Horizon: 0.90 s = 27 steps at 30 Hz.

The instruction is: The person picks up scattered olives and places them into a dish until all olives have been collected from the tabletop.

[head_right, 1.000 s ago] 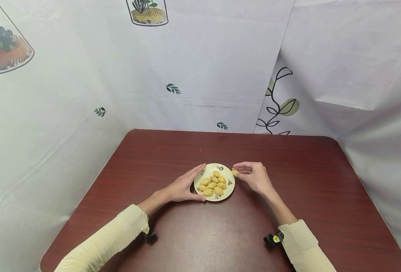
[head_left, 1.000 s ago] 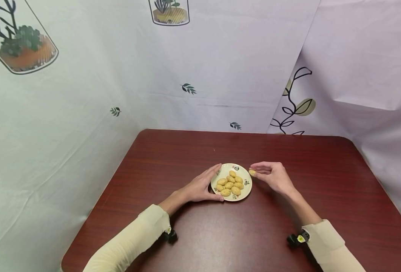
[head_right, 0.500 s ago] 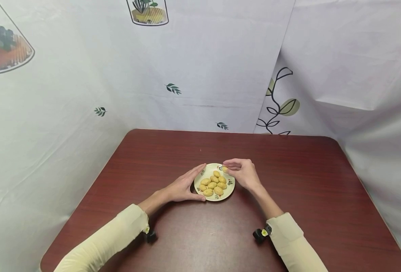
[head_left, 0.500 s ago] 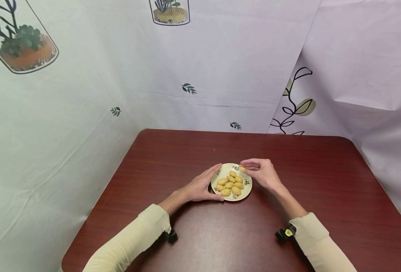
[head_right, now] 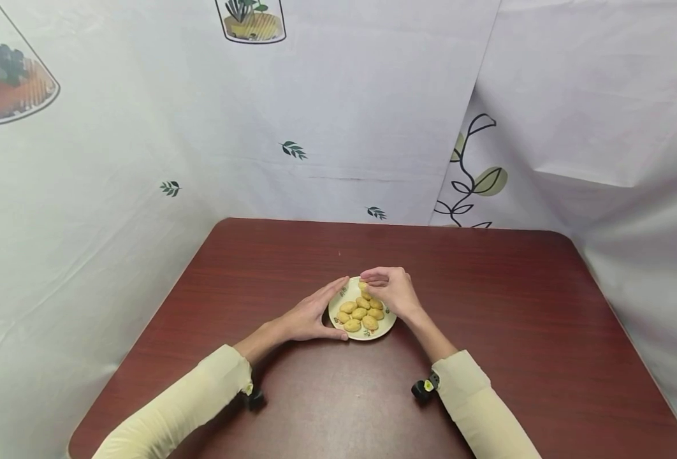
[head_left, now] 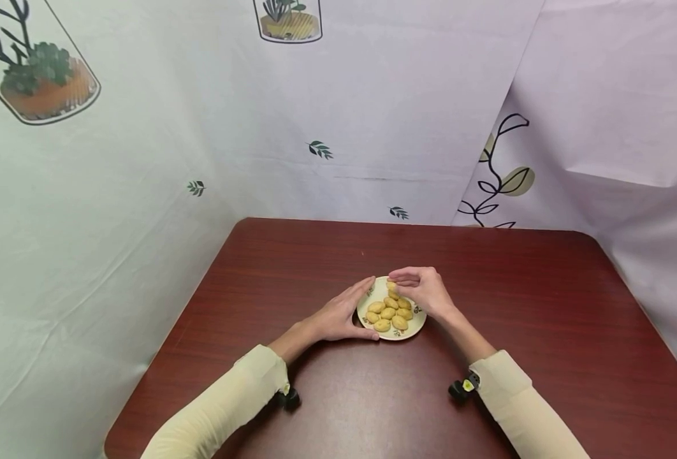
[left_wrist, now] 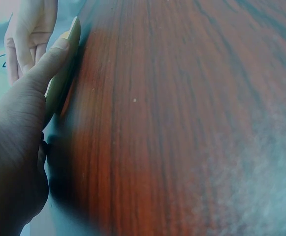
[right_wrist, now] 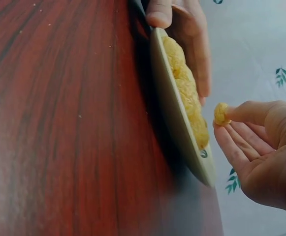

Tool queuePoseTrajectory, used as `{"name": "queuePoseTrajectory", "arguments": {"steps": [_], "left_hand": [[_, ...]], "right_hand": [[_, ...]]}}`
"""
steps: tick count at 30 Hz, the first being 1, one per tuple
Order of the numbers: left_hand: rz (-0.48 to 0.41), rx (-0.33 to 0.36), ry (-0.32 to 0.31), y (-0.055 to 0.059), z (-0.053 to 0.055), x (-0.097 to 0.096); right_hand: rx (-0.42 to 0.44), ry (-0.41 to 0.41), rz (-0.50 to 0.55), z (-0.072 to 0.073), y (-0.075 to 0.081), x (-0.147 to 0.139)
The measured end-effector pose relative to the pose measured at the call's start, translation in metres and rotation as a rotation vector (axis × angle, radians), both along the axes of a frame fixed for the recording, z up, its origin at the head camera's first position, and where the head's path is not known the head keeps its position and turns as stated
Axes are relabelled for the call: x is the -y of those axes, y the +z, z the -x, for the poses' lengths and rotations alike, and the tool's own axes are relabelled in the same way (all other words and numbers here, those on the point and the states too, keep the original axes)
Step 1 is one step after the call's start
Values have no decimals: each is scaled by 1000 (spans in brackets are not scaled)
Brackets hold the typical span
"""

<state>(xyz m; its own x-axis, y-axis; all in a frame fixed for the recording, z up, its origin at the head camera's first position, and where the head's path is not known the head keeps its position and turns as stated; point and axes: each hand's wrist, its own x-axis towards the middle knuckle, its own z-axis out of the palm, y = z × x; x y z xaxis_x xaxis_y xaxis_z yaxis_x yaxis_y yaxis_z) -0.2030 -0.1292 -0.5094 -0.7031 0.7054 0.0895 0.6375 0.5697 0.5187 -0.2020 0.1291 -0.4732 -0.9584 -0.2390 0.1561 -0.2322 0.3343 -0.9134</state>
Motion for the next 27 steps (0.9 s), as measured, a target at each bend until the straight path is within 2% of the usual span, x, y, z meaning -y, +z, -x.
{"name": "queuePoseTrajectory", "arguments": {"steps": [6, 19, 27], "left_hand": [[-4, 2, -3, 0, 0, 0], [-3, 0, 4, -1, -1, 0], [-1, 9, 9, 1, -2, 1]], "right_hand": [[10, -6, -22, 2, -2, 9], [-45, 38, -38, 2, -4, 25], [-87, 44, -109, 1, -4, 26]]}}
